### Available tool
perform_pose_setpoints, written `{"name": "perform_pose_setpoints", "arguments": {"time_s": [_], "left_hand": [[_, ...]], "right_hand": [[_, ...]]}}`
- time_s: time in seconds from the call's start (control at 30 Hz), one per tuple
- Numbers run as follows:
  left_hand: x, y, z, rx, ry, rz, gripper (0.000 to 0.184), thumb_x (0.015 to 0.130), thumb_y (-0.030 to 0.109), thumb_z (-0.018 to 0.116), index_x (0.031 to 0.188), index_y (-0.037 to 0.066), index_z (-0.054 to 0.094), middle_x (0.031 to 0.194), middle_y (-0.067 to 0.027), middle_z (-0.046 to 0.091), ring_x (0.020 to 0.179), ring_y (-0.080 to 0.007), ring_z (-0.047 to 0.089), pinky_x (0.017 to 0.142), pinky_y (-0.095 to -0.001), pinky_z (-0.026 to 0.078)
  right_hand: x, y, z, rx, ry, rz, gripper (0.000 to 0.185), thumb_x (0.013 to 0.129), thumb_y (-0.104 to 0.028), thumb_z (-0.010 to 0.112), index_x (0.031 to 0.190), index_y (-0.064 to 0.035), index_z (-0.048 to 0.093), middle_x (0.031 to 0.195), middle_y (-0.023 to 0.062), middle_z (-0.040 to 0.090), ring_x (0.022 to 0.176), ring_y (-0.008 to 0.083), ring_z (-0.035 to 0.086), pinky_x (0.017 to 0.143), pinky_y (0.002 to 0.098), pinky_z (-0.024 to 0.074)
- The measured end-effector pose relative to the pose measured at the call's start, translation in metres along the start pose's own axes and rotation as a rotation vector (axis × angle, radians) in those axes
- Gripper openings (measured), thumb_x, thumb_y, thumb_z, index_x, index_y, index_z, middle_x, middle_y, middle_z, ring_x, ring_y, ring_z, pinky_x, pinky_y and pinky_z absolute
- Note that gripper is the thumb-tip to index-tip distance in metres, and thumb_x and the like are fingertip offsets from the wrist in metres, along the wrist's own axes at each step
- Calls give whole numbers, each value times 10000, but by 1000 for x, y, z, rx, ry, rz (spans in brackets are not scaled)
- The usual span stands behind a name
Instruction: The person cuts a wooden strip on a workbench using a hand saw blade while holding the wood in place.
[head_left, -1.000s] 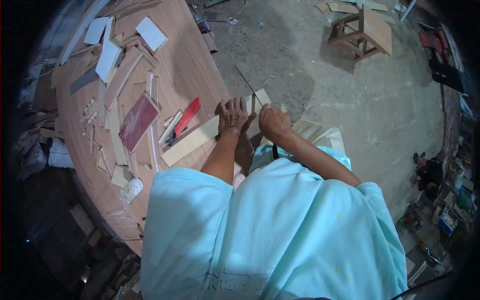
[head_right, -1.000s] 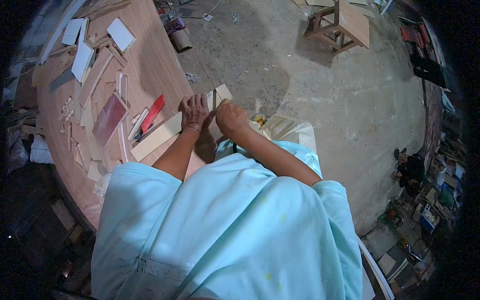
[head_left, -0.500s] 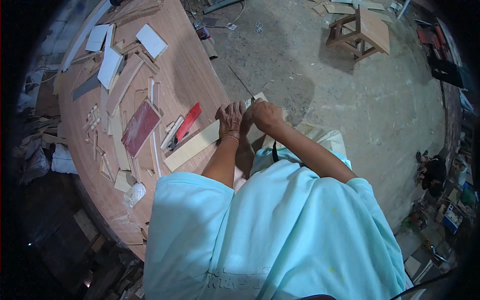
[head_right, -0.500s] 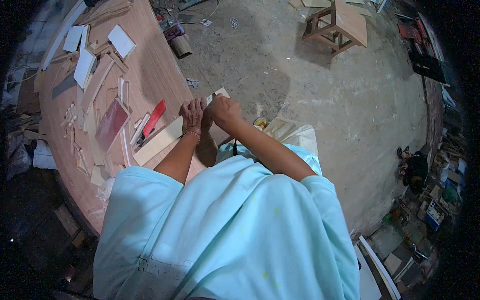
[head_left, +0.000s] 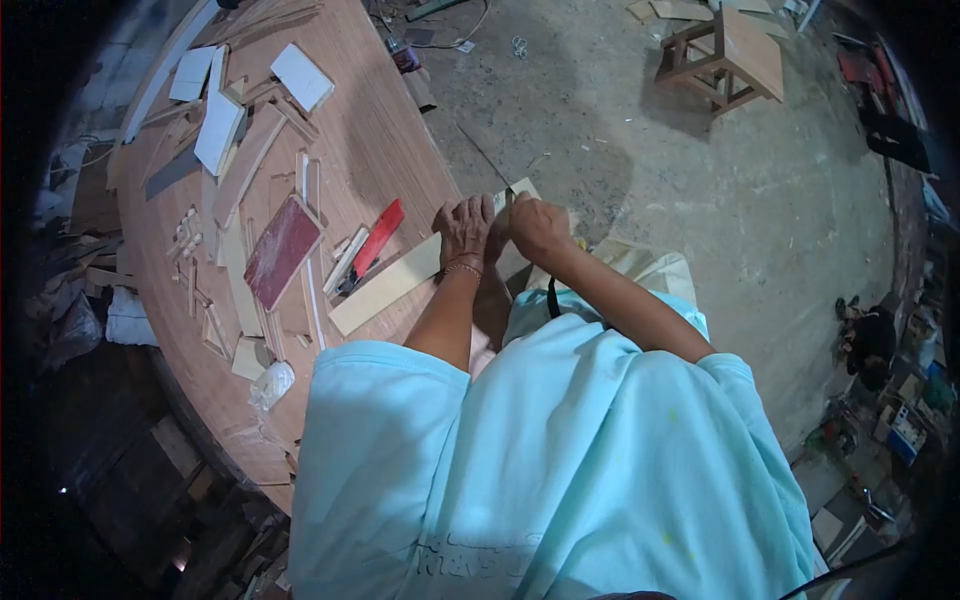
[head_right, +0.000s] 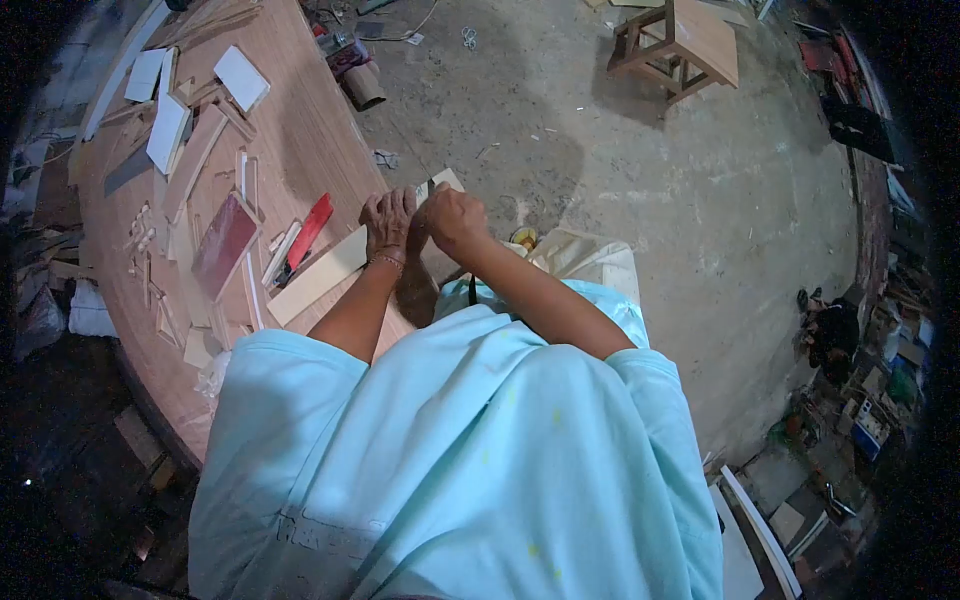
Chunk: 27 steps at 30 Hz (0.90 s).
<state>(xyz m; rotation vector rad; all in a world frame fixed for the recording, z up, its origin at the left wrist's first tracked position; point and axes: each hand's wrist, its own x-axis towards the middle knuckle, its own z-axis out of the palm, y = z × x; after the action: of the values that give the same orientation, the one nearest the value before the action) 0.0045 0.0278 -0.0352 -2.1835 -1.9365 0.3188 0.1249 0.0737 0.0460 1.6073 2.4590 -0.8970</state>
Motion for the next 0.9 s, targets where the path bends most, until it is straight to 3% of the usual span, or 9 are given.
{"name": "perform_pose_setpoints", "arguments": {"time_s": [0.1, 0.17, 0.33, 0.4, 0.5, 0.57, 0.63, 0.73, 0.9], "left_hand": [[2, 3, -16, -293, 58, -103, 354, 710, 350, 428, 942, 83, 402, 858, -46, 432, 871, -166, 433, 845, -407, 236], [2, 2, -21, -280, 46, -111, 353, 704, 343, 439, 943, 86, 401, 858, -44, 431, 873, -165, 432, 845, -402, 237], [3, -2, -4, -130, 0, -55, 365, 713, 354, 431, 957, 85, 395, 869, -45, 433, 877, -172, 433, 840, -393, 241], [2, -1, -4, 1, 34, -31, 370, 714, 364, 422, 950, 81, 392, 853, -53, 432, 872, -177, 431, 837, -393, 238], [4, 1, -24, -304, 34, -123, 371, 696, 371, 437, 931, 89, 387, 836, -45, 430, 860, -172, 437, 826, -392, 245], [3, 3, -22, -299, 36, -126, 400, 676, 384, 464, 934, 89, 386, 841, -46, 431, 866, -173, 433, 826, -394, 244], [4, 2, -20, -283, 45, -120, 430, 656, 398, 491, 936, 90, 385, 847, -47, 432, 872, -175, 430, 825, -395, 242], [4, -2, -18, -251, 48, -72, 454, 654, 435, 493, 928, 88, 388, 849, -49, 434, 868, -183, 433, 820, -399, 247], [4, 2, -26, -351, 31, -127, 464, 650, 428, 502, 938, 79, 396, 852, -54, 436, 880, -176, 431, 822, -400, 247]], "right_hand": [[-15, 3, -6, 1, -57, 62, 189, 727, -136, 388, 766, 27, 474, 680, 202, 556, 642, 329, 558, 556, 393, 446], [-14, 2, -5, 45, -96, 164, 183, 717, -129, 399, 767, 31, 473, 684, 200, 556, 638, 330, 557, 555, 393, 445], [23, 8, 17, 28, 49, -119, 155, 718, -94, 388, 771, 32, 461, 672, 204, 553, 638, 329, 560, 554, 393, 445], [4, 7, 14, -2, 5, -39, 155, 718, -98, 396, 770, 34, 459, 663, 200, 551, 639, 327, 560, 552, 388, 446], [-14, 3, -9, -64, -62, 66, 156, 718, -99, 407, 772, 38, 458, 649, 192, 550, 638, 320, 563, 548, 383, 447], [-14, 3, -9, -61, -90, 112, 155, 717, -97, 411, 774, 39, 458, 643, 188, 550, 636, 317, 564, 546, 383, 448], [1, 6, 1, -10, 19, -61, 155, 726, -86, 395, 784, 44, 454, 667, 199, 555, 642, 317, 567, 552, 385, 450], [14, 3, 9, -26, 53, -110, 150, 730, -94, 402, 783, 39, 447, 686, 202, 558, 652, 320, 569, 551, 383, 451], [-15, 1, -17, -30, -103, 66, 152, 734, -108, 413, 761, 35, 455, 686, 199, 557, 659, 331, 566, 549, 381, 451]]}}
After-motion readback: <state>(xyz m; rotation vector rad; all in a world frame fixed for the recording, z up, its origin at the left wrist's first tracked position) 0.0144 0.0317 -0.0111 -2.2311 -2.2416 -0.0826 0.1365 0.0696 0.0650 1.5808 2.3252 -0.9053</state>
